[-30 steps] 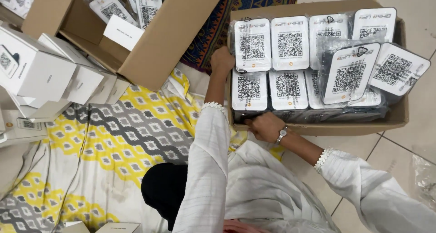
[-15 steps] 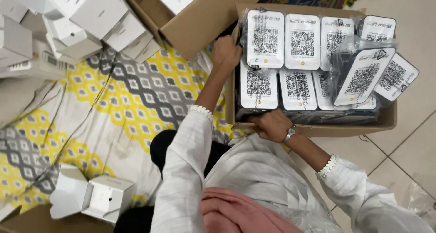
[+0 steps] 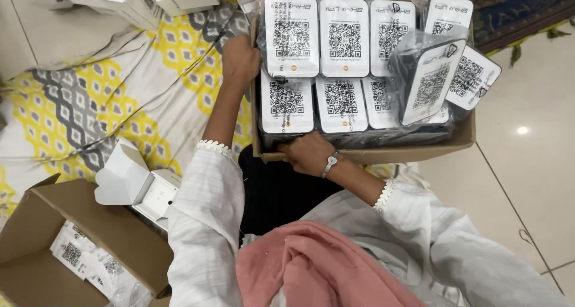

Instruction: The person is packing electronic products and components into small white boxes and then placing those boxes into a larger shipping carton.

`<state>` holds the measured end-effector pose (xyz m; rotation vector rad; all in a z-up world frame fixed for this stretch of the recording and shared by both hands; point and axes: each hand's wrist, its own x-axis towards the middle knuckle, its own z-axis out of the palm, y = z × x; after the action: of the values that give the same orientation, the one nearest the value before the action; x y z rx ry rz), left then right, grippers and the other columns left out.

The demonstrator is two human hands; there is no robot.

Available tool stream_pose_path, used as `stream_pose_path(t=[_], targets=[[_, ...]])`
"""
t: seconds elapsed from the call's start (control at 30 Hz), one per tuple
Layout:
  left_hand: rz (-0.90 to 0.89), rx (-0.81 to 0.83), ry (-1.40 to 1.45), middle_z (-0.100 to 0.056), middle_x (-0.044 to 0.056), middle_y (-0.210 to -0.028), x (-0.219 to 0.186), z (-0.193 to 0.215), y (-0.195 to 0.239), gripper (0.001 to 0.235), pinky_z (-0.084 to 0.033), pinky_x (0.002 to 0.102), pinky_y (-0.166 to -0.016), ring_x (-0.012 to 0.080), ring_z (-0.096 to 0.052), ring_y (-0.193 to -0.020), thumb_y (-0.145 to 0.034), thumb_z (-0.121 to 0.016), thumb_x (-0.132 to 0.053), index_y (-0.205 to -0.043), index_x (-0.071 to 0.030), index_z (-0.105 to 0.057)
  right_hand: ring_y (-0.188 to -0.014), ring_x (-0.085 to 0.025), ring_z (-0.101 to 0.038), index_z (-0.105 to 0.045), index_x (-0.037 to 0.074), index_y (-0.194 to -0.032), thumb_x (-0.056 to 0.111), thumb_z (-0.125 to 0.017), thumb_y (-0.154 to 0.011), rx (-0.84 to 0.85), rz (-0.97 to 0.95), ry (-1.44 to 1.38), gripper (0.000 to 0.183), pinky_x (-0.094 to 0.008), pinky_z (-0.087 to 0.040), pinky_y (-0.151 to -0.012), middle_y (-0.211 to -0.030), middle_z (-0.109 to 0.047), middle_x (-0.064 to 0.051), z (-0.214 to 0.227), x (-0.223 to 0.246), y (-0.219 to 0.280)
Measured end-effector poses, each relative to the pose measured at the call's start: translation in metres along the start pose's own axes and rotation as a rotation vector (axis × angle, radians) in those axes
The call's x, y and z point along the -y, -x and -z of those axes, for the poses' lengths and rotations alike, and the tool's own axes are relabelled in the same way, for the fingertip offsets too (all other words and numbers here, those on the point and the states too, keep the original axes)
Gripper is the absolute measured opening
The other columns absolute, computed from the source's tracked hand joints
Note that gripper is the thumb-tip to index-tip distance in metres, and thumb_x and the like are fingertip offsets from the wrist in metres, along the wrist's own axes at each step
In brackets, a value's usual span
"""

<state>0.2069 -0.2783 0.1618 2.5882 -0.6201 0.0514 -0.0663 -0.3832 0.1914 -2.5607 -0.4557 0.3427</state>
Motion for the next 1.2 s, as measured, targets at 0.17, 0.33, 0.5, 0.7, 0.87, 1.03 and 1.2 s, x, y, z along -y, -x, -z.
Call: stream_pose_path(t=[0.17, 0.33, 0.5, 0.7, 0.87, 1.03, 1.2], targets=[[0.103, 0.065, -0.028, -0.067, 0.034, -0.094, 0.058, 0.011, -0.025, 0.02, -0.051, 0.055, -0.088, 0.0506, -0.064, -0.094, -0.079, -0.057, -0.009, -0.086, 0.004, -0.07, -0.066, -0.037, -0.07, -0.073, 0.014, -0.107, 0.022, -0.068, -0.082, -0.035, 0.057, -0.035, 0.027, -0.053, -0.054, -0.062, -0.069, -0.071, -0.016, -0.022, 0.02, -0.07], [0.108, 0.113, 0.005, -0.068, 0.031, -0.098, 0.12, -0.022, -0.045, 0.025, -0.051, 0.056, -0.085, 0.0493, -0.064, -0.096, -0.083, -0.056, -0.011, -0.098, 0.0, -0.073, -0.069, -0.036, -0.071, -0.072, 0.011, -0.101, 0.02, -0.067, -0.084, -0.016, 0.045, -0.022, 0.02, -0.052, -0.055, -0.067, -0.072, -0.071, -0.015, -0.058, 0.013, -0.132], [0.226, 0.062, 0.182, -0.072, 0.025, -0.102, 0.144, -0.038, -0.06, 0.038, -0.055, 0.048, -0.086, 0.0431, -0.068, -0.099, -0.089, -0.066, -0.037, -0.107, -0.006, -0.076, -0.073, -0.035, -0.072, -0.072, 0.008, -0.091, 0.013, -0.071, -0.071, -0.029, 0.098, 0.04, 0.021, -0.048, -0.056, -0.069, -0.075, -0.072, -0.015, -0.076, -0.004, -0.197], [0.102, -0.019, 0.287, -0.071, 0.025, -0.1, 0.175, -0.057, -0.066, 0.039, -0.051, 0.051, -0.08, 0.0457, -0.065, -0.095, -0.095, -0.056, -0.038, -0.116, -0.011, -0.076, -0.07, -0.035, -0.071, -0.07, 0.007, -0.097, 0.011, -0.07, -0.073, 0.018, 0.01, 0.044, 0.024, -0.049, -0.056, -0.065, -0.073, -0.071, -0.016, -0.059, 0.011, -0.208], [0.217, -0.215, 0.29, -0.071, 0.024, -0.109, 0.17, -0.037, -0.024, 0.043, -0.051, 0.048, -0.092, 0.0427, -0.066, -0.104, -0.106, -0.054, -0.04, -0.115, -0.001, -0.069, -0.072, -0.038, -0.07, -0.069, 0.005, -0.112, 0.014, -0.069, -0.082, -0.153, 0.043, -0.117, 0.031, -0.05, -0.055, -0.064, -0.077, -0.071, -0.017, -0.035, 0.043, -0.172], [0.024, -0.639, 0.281, -0.063, 0.019, -0.131, 0.006, 0.029, 0.027, 0.036, -0.049, 0.045, -0.103, 0.0374, -0.063, -0.12, -0.111, -0.053, -0.03, -0.132, -0.002, -0.058, -0.086, -0.033, -0.073, -0.071, 0.008, -0.115, 0.007, -0.069, -0.084, -0.596, 0.189, -0.308, 0.031, -0.041, -0.058, -0.073, -0.097, -0.075, -0.013, 0.028, 0.043, -0.083], [0.355, -0.033, 0.728, -0.063, 0.014, -0.129, -0.104, -0.007, 0.07, 0.064, -0.057, 0.045, -0.088, 0.0239, -0.067, -0.105, -0.1, -0.046, -0.052, -0.141, -0.003, -0.049, -0.118, -0.03, -0.058, -0.057, -0.002, -0.134, 0.015, -0.073, -0.105, -1.277, -0.342, -0.25, 0.037, -0.041, -0.046, -0.106, -0.123, -0.065, -0.019, 0.078, -0.039, -0.007]])
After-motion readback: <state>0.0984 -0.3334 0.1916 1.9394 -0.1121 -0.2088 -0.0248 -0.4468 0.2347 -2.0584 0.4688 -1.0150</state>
